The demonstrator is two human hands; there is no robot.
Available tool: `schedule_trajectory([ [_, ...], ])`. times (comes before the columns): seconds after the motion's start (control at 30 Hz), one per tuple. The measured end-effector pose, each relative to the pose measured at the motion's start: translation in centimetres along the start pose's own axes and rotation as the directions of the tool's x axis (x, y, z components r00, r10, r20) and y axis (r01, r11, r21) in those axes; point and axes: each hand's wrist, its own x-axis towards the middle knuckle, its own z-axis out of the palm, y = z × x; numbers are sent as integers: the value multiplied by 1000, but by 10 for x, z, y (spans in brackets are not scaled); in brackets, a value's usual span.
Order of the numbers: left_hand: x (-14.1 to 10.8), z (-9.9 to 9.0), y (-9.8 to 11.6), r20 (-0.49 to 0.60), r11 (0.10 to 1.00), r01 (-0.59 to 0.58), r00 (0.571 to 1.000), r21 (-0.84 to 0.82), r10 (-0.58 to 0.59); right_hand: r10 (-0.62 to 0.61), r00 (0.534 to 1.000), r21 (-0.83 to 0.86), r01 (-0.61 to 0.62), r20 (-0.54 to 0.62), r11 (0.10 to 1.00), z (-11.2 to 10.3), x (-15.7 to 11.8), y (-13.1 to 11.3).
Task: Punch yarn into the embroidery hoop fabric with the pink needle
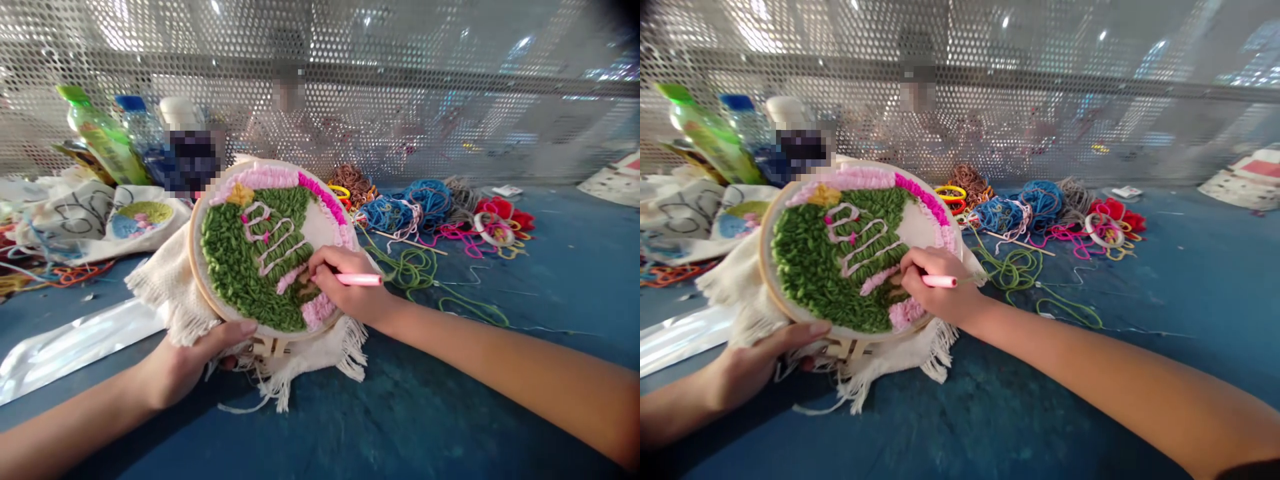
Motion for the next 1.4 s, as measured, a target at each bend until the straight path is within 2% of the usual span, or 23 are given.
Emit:
schedule_trajectory([
  [0.07, 1, 0, 2, 40, 985, 115, 993, -125, -110, -61, 998, -8, 61, -2, 998, -1, 1, 0],
  [0.13, 2, 0, 2, 74, 925, 267, 964, -270, -257, -53, 999, 26, 52, 14, 998, -2, 1, 1],
  [0.2, 5, 1, 2, 93, 853, 359, 932, -378, -351, 20, 999, 77, -23, 36, 997, -3, 1, 3],
  [0.27, 9, 1, 2, 124, 807, 403, 913, -432, -390, 119, 992, 129, -124, 51, 984, -4, 1, 4],
  [0.33, 13, 1, 4, 156, 810, 414, 910, -415, -385, 191, 980, 168, -199, 60, 966, -5, 1, 4],
  [0.4, 15, 2, 7, 143, 855, 405, 915, -324, -378, 218, 969, 166, -235, 112, 958, -7, 3, 5],
  [0.47, 16, 4, 9, 94, 888, 414, 910, -198, -404, 232, 947, 124, -264, 224, 957, -12, 6, 5],
  [0.53, 16, 7, 11, 30, 881, 463, 886, -97, -462, 254, 903, 79, -297, 346, 952, -18, 10, 6],
  [0.6, 15, 9, 10, -28, 865, 497, 866, -68, -500, 253, 877, 39, -294, 409, 955, -25, 14, 8],
  [0.63, 14, 11, 10, -59, 862, 500, 861, -80, -505, 224, 879, 15, -254, 420, 967, -27, 16, 8],
  [0.73, 12, 14, 8, -160, 878, 449, 866, -163, -473, 33, 920, -61, -10, 390, 998, -29, 19, 7],
  [0.8, 9, 16, 6, -203, 871, 430, 855, -237, -477, -25, 931, -66, 52, 363, 996, -27, 18, 4],
  [0.83, 7, 17, 5, -204, 857, 433, 845, -281, -494, 3, 933, -34, 10, 360, 999, -26, 16, 2],
  [0.9, 3, 18, 4, -166, 809, 449, 827, -379, -536, 108, 923, 101, -155, 371, 983, -23, 13, -2],
  [0.93, 1, 19, 4, -136, 784, 456, 823, -422, -552, 148, 915, 192, -233, 374, 953, -22, 11, -3],
  [1.0, -2, 19, 4, -71, 737, 467, 821, -488, -567, 174, 918, 371, -310, 355, 876, -20, 9, -4],
  [1.13, -2, 17, 4, 36, 666, 498, 814, -556, -579, 236, 940, 559, -337, 247, 758, -20, 10, -1],
  [1.23, 0, 16, 3, 52, 650, 524, 799, -550, -600, 296, 938, 616, -341, 178, 710, -21, 12, 2],
  [1.3, 0, 16, 3, 40, 652, 521, 797, -551, -602, 295, 941, 603, -333, 166, 725, -21, 11, 2],
  [1.4, -3, 17, 4, 32, 656, 501, 807, -565, -589, 253, 953, 507, -301, 163, 808, -20, 7, 0],
])
